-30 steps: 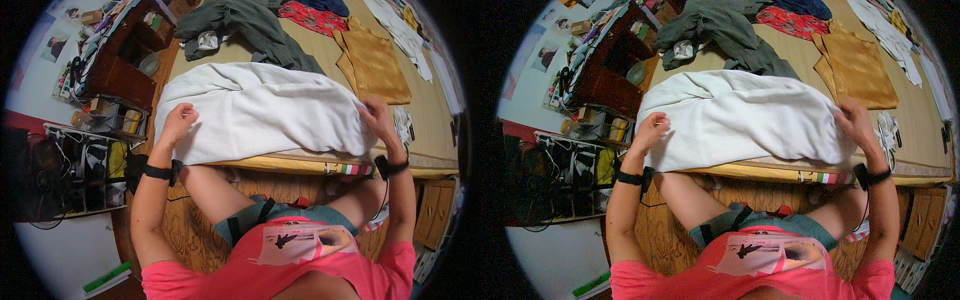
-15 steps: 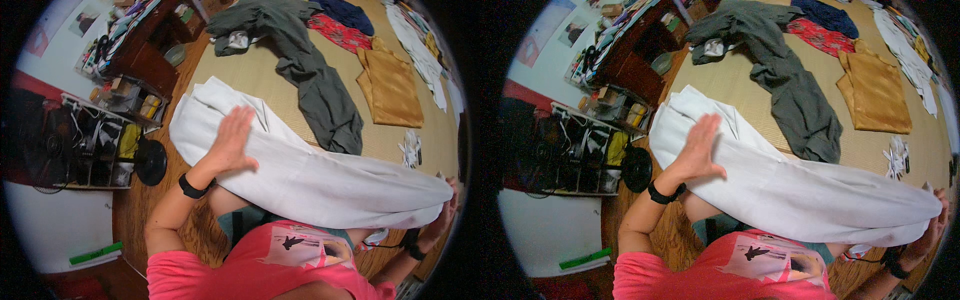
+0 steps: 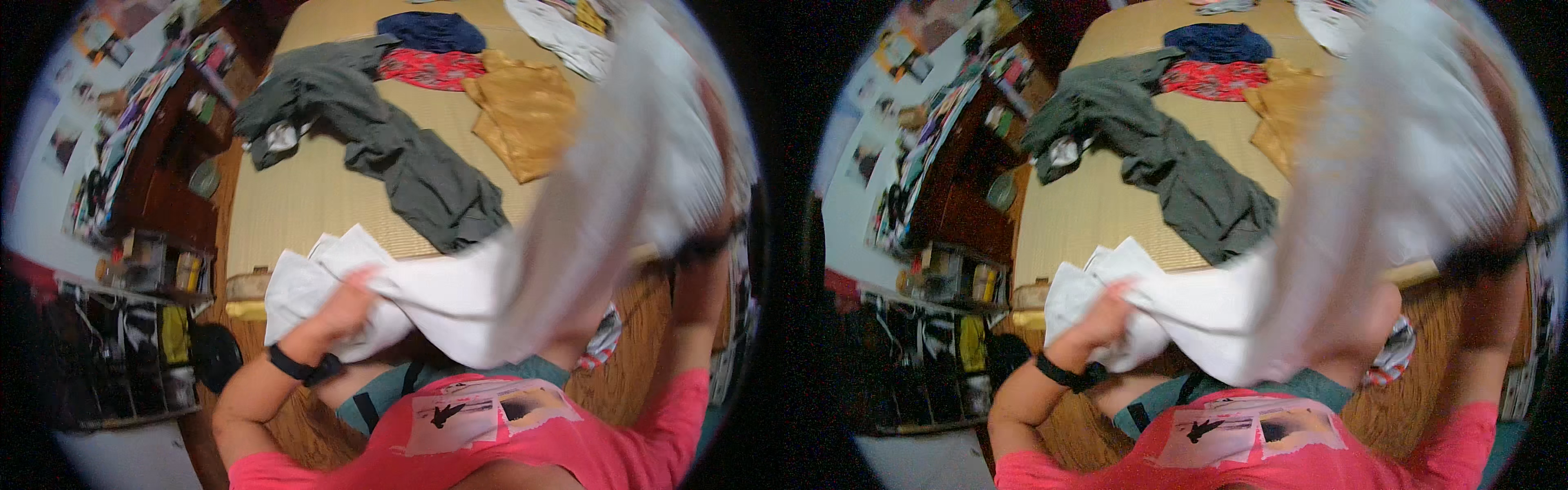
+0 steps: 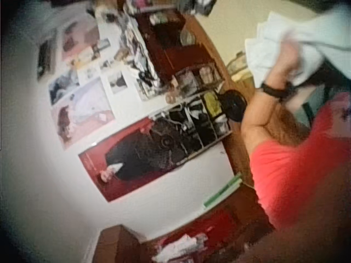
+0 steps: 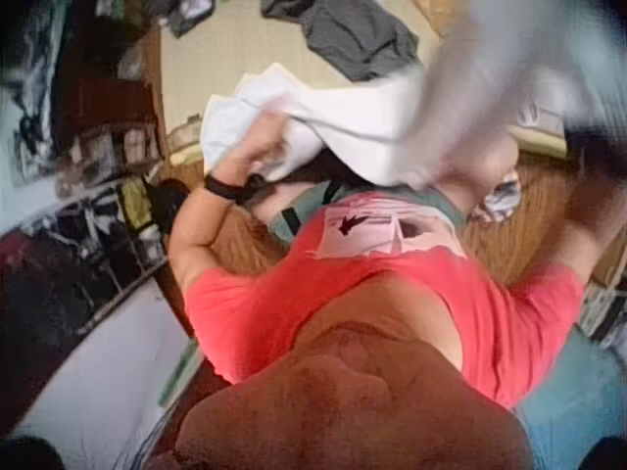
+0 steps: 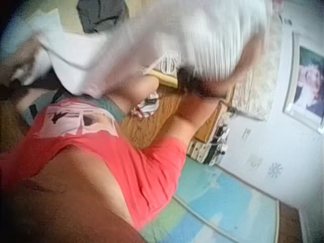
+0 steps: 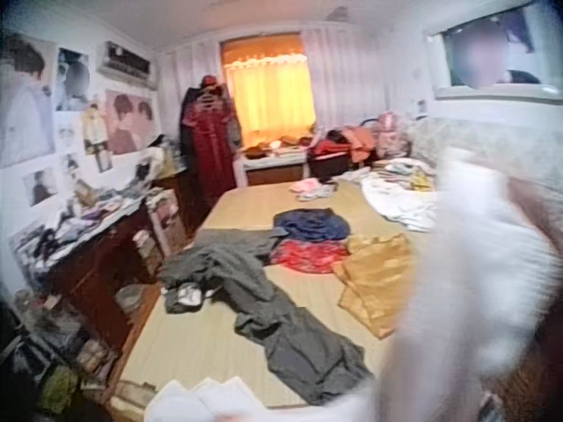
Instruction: The person folds a white pair of pants and a gold garment by hand on a bed.
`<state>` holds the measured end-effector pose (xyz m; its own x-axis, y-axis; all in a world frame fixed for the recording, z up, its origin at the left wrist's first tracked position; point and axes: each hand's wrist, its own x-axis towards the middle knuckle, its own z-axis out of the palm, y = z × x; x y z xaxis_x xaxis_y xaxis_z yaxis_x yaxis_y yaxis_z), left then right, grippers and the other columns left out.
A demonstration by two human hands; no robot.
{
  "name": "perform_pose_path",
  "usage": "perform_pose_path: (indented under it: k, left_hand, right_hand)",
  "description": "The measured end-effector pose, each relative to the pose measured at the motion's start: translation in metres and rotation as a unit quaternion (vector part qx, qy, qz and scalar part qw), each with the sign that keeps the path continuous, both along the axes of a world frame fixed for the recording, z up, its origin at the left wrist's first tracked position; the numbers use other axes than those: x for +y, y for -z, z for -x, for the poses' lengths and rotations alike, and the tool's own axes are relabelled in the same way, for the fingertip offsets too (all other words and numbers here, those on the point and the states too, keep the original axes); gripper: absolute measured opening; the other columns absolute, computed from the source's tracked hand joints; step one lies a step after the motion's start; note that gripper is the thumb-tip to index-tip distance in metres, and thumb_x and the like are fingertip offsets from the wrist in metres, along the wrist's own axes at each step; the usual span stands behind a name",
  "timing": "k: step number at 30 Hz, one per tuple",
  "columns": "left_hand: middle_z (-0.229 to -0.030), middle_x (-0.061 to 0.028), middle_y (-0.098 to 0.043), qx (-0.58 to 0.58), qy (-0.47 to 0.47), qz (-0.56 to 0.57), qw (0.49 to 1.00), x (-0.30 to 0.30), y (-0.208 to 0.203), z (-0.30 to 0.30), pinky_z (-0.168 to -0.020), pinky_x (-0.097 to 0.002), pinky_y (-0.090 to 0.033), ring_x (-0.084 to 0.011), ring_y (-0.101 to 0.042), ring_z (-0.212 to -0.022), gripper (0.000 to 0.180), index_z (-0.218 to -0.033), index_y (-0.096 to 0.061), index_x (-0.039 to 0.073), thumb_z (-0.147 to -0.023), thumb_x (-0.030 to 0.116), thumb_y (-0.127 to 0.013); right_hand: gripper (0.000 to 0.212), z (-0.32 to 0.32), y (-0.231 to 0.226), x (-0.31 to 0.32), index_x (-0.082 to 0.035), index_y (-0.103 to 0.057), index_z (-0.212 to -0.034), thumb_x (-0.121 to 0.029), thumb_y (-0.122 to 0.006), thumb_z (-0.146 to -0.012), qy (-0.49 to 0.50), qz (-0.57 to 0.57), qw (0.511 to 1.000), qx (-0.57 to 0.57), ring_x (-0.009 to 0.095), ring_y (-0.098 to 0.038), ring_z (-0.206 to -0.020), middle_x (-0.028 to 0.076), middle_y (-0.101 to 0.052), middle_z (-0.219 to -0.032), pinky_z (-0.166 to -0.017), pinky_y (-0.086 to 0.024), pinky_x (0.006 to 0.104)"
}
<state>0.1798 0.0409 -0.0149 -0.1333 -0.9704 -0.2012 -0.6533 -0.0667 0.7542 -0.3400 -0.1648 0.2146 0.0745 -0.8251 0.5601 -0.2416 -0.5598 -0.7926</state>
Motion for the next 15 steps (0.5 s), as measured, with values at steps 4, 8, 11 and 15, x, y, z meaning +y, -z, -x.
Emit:
perform_pose_path:
  k: [4,8,11,15]
  left_hand:
    - [-0.12,-0.012,-0.065,0.498,-0.138,-0.009,0.856,-0.124,-0.107,-0.074,-0.094,-0.0415,-0.055,-0.028,-0.066,-0.108,0.039,-0.129,-0.056,0.003,-0.106,0.031,-0.043]
    - [-0.151,-0.0186,-0.038,0.072,-0.291,0.292,0.908,-0.164,-0.114,-0.111,-0.111,-0.0415,-0.037,-0.0304,-0.043,-0.136,0.078,-0.152,-0.026,0.001,-0.093,0.029,-0.069]
    - [-0.161,-0.0233,-0.019,-0.115,-0.138,0.292,0.939,-0.152,-0.08,-0.048,-0.121,-0.0429,-0.023,-0.0372,-0.023,-0.149,0.104,-0.156,-0.015,0.0,-0.08,0.023,-0.082]
    - [-0.161,-0.0305,-0.012,-0.148,0.105,0.194,0.964,-0.138,-0.014,0.073,-0.117,-0.0546,-0.027,-0.0519,-0.017,-0.147,0.1,-0.154,-0.034,0.016,-0.071,0.033,-0.086]
  right_hand:
    - [0.047,-0.079,-0.082,-0.1,-0.002,-0.053,-0.127,-0.036,-0.062,-0.096,-0.046,0.07,0.996,0.031,0.025,-0.051,-0.125,0.014,-0.049,-0.138,-0.106,-0.042,0.039]
    - [0.051,-0.123,-0.01,-0.203,-0.002,-0.052,-0.128,-0.039,-0.064,-0.095,-0.174,0.055,0.98,0.08,0.027,-0.051,-0.126,0.015,-0.048,-0.14,-0.106,-0.043,0.0393]
    - [0.099,-0.118,0.144,-0.163,0.008,-0.04,-0.145,-0.06,-0.072,-0.08,0.002,-0.058,0.949,0.31,0.041,-0.043,-0.137,0.029,-0.042,-0.15,-0.115,-0.035,0.0437]
    - [0.094,-0.122,0.255,-0.087,0.0,-0.038,-0.146,-0.057,-0.072,-0.079,0.124,-0.029,0.832,0.539,0.038,-0.048,-0.131,0.029,-0.052,-0.136,-0.105,-0.042,0.0475]
